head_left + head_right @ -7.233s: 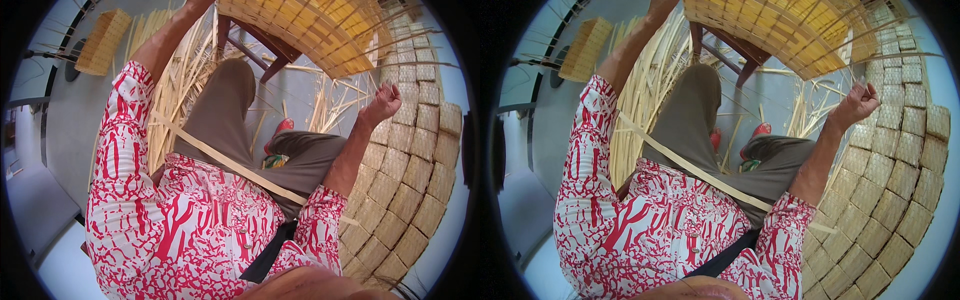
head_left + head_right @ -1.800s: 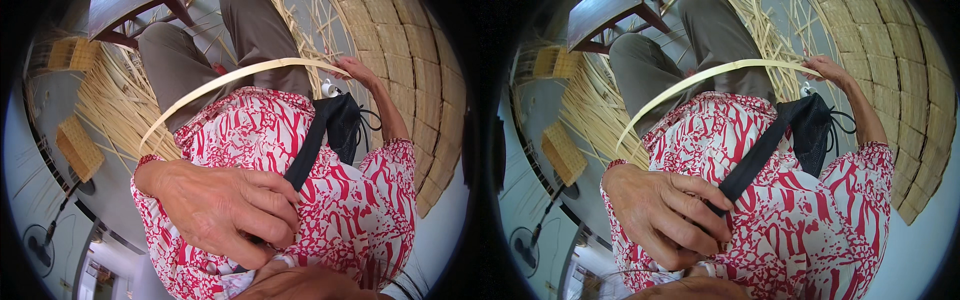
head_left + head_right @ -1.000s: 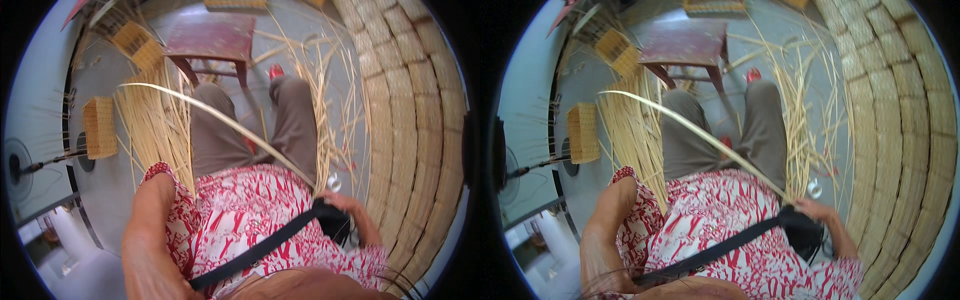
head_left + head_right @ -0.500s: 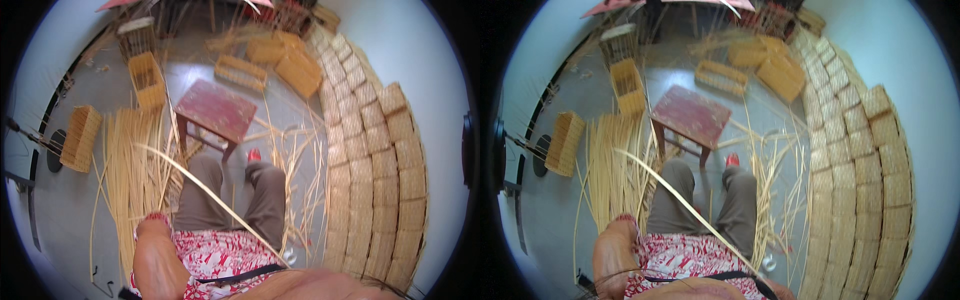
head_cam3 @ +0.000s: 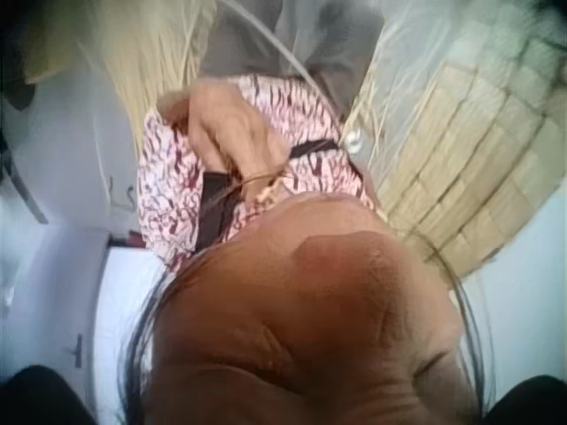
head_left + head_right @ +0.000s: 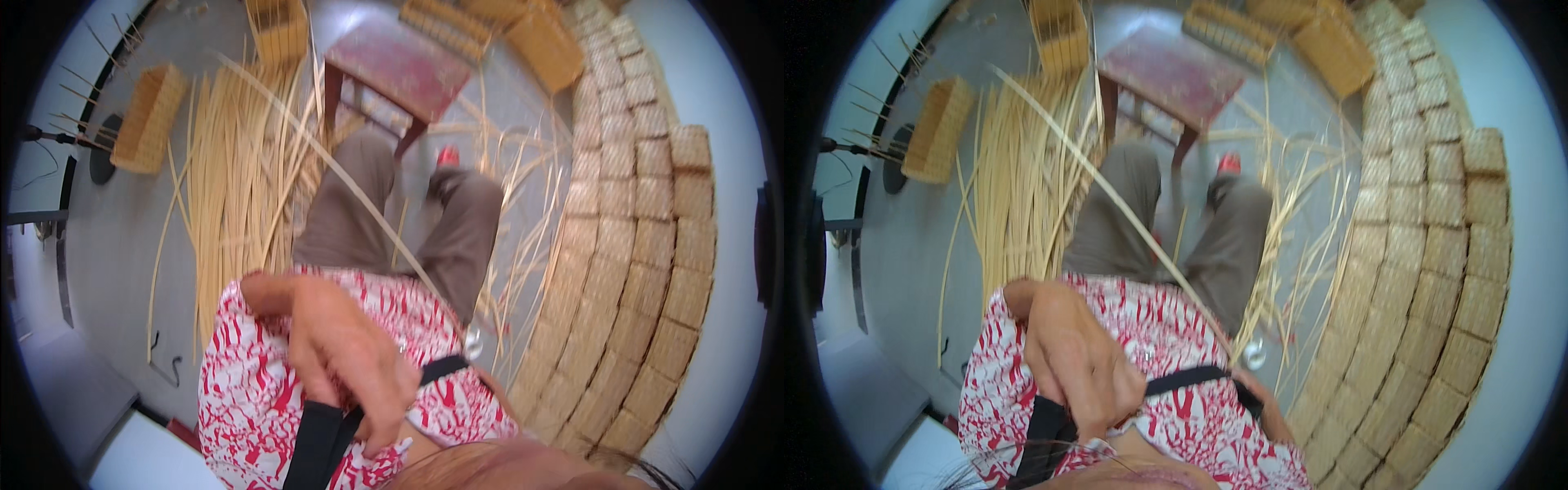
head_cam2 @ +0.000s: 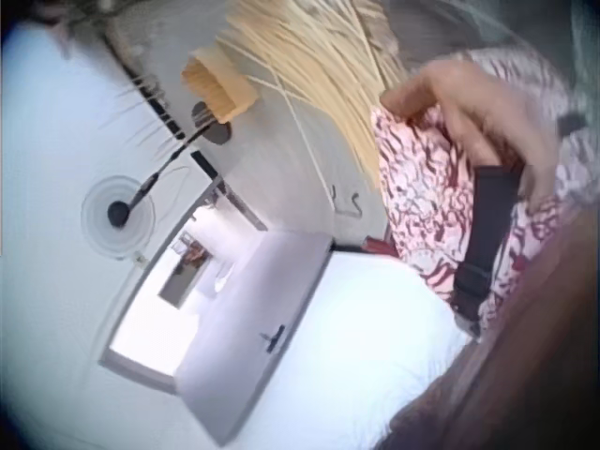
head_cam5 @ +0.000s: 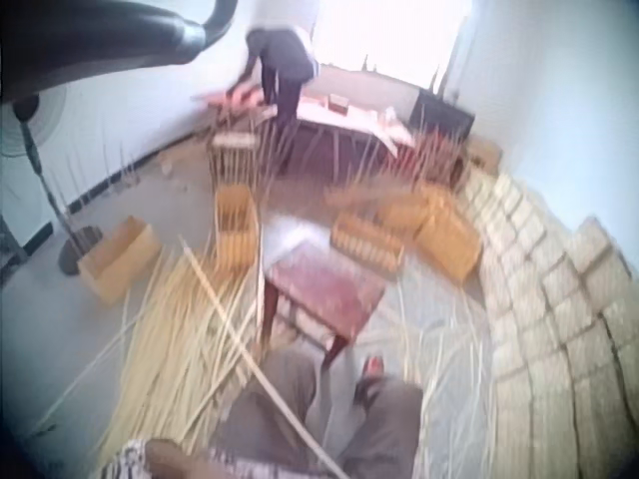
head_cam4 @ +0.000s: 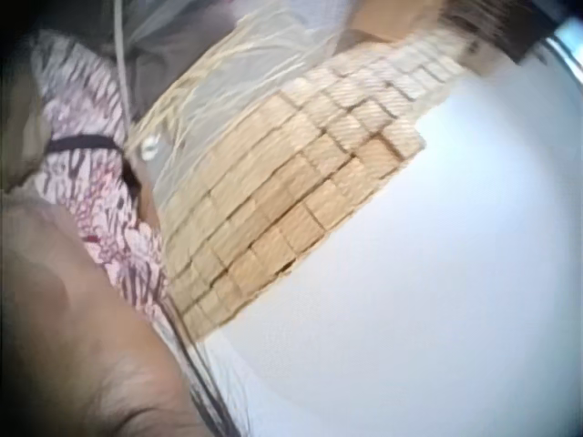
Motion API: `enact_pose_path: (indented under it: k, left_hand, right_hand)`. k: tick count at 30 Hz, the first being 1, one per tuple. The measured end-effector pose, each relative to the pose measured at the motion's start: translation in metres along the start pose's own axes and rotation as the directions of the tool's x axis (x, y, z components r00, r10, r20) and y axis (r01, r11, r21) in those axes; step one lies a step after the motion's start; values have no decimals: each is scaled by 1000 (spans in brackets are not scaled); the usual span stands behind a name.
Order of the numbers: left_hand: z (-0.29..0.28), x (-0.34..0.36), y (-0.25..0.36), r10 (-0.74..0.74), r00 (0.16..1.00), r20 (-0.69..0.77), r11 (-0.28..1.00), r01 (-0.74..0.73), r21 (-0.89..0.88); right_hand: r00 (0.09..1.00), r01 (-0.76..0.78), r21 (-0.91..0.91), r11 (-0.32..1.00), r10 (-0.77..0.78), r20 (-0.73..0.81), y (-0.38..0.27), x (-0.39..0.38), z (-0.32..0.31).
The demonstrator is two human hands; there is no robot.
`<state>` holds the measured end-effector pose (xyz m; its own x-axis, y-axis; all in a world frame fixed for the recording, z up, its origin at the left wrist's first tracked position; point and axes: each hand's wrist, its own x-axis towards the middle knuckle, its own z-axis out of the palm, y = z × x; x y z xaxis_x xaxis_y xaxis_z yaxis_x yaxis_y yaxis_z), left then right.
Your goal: The person weaves thin bamboo strips into a partially completed basket frame, interlacing them by hand. They occasionally adjust the basket's position and use a red wooden block to tap and tighten the weave.
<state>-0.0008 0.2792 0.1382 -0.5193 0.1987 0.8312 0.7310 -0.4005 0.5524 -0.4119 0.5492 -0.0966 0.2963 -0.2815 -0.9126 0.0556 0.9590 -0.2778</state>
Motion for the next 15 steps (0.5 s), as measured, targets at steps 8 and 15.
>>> enact_pose_path:
  k: [8,15]
  left_hand:
    - [-44,-17,-19,-280,871,-403,680,476,557]
    - [-55,-102,-75,-597,433,-676,-204,733,649]
  right_hand:
    - [967,184,171,968,-147,-211,-83,-57,-42]
    - [807,306,-284,909,-406,-429,-267,-68,-78]
